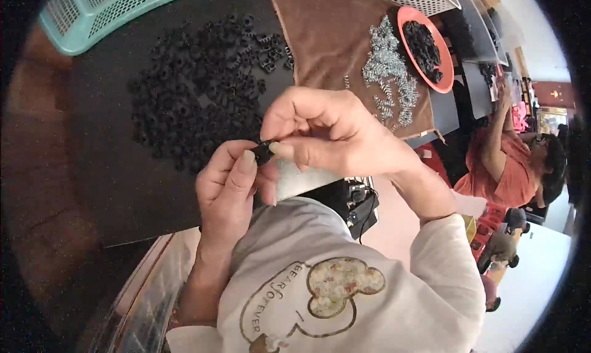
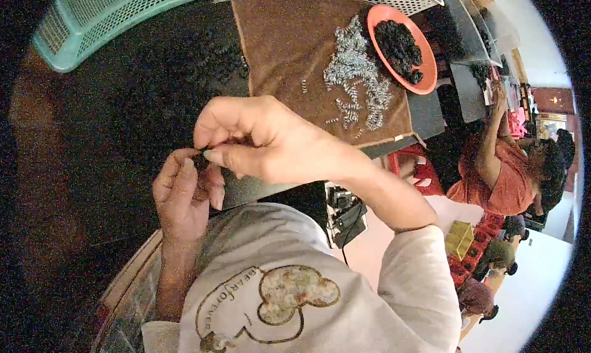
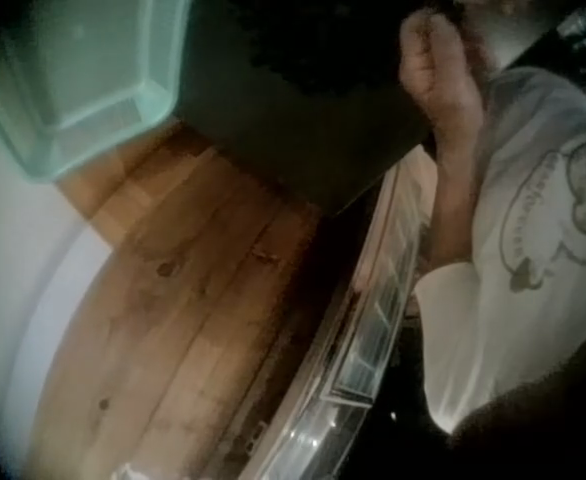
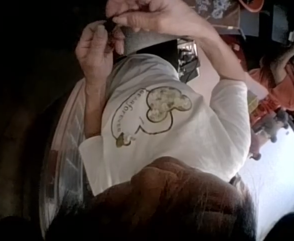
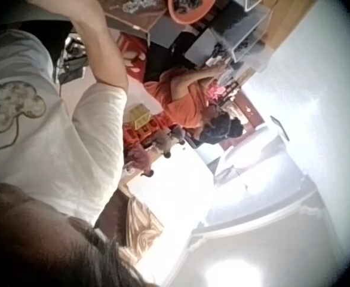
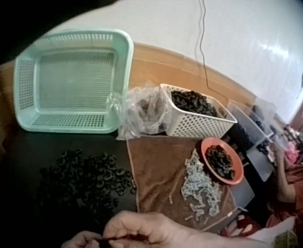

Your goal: Inserting small silver pins into black circular plastic components.

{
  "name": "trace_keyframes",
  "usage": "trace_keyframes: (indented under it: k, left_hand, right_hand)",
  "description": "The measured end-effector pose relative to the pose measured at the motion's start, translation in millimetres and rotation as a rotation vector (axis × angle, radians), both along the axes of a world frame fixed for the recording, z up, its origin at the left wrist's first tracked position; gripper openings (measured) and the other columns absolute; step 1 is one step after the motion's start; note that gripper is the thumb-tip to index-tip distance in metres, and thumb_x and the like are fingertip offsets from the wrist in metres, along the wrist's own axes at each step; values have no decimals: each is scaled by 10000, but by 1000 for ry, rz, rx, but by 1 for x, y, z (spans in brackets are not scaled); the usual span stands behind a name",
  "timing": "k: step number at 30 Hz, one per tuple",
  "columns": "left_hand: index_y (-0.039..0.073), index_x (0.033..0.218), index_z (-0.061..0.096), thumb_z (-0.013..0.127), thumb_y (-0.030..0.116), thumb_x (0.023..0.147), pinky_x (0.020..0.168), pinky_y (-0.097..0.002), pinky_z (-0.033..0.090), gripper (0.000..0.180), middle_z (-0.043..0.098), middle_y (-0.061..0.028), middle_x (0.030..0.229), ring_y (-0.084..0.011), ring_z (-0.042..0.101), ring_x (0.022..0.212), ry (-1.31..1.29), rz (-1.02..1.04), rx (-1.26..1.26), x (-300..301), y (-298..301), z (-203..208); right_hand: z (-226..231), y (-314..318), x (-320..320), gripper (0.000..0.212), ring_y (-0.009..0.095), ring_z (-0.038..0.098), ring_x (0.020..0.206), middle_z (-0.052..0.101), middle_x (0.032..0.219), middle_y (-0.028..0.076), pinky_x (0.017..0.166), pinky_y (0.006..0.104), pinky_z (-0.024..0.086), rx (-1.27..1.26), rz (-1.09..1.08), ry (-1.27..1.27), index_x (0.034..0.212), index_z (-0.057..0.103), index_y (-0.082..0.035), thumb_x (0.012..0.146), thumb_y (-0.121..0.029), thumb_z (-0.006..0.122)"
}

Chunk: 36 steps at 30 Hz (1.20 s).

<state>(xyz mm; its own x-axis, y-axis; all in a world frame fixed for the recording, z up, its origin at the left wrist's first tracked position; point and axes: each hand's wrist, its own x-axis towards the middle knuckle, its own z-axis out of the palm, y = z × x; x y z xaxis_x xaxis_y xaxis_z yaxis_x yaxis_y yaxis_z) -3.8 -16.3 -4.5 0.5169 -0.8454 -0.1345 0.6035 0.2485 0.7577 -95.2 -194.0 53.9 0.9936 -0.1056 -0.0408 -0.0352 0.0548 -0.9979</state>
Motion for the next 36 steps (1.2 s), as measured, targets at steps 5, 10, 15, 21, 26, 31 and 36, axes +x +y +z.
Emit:
trace_keyframes:
  k: [5,10,15,21,26,31,36]
  left_hand:
    - [-25,1077,577,506,179,1020,547,-233,451,223,643,-66,826,-89,537,592,-51,-44,50,-2,1,6]
    - [-26,1038,593,513,169,1016,544,-218,435,212,636,-46,820,-68,513,595,-143,-94,78,0,4,4]
    - [-30,1039,605,515,169,1014,534,-208,421,220,631,-40,802,-61,503,593,-115,-74,39,-1,3,4]
    - [-32,1037,615,526,175,1009,525,-197,399,227,626,-40,784,-50,488,588,-119,-115,68,0,4,6]
    - [-31,1029,616,537,181,1002,508,-188,375,227,623,-42,773,-41,475,579,-123,-175,48,5,7,4]
    - [-24,1006,619,558,183,993,492,-179,348,216,617,-29,757,-28,455,564,-130,-179,56,5,8,7]
    - [-12,990,627,591,192,978,484,-174,312,208,608,10,727,-5,425,554,-182,-182,134,6,10,10]
  right_hand:
    - [-1,0,-1,147,33,568,858,627,931,5,735,197,455,-18,11,-17,1049,588,21,908,53,611]
    - [1,-1,0,143,58,571,779,624,871,10,687,219,462,-74,32,-11,1042,577,11,903,32,603]
    - [11,-5,2,137,65,535,644,603,806,0,581,224,435,73,75,145,1036,574,-13,902,-12,604]
    - [11,-5,-1,147,53,517,595,592,774,-12,532,211,414,106,93,206,1046,583,-24,903,-38,612]
    - [5,-7,-1,175,46,509,572,577,754,-21,485,203,386,224,186,205,1058,584,-25,887,-28,620]
    - [7,-3,-2,191,42,503,570,561,750,-24,475,201,376,279,164,274,1063,581,-26,876,-20,624]
    - [11,3,-4,199,42,493,581,551,753,-22,480,211,379,164,116,284,1069,570,-15,875,-5,609]
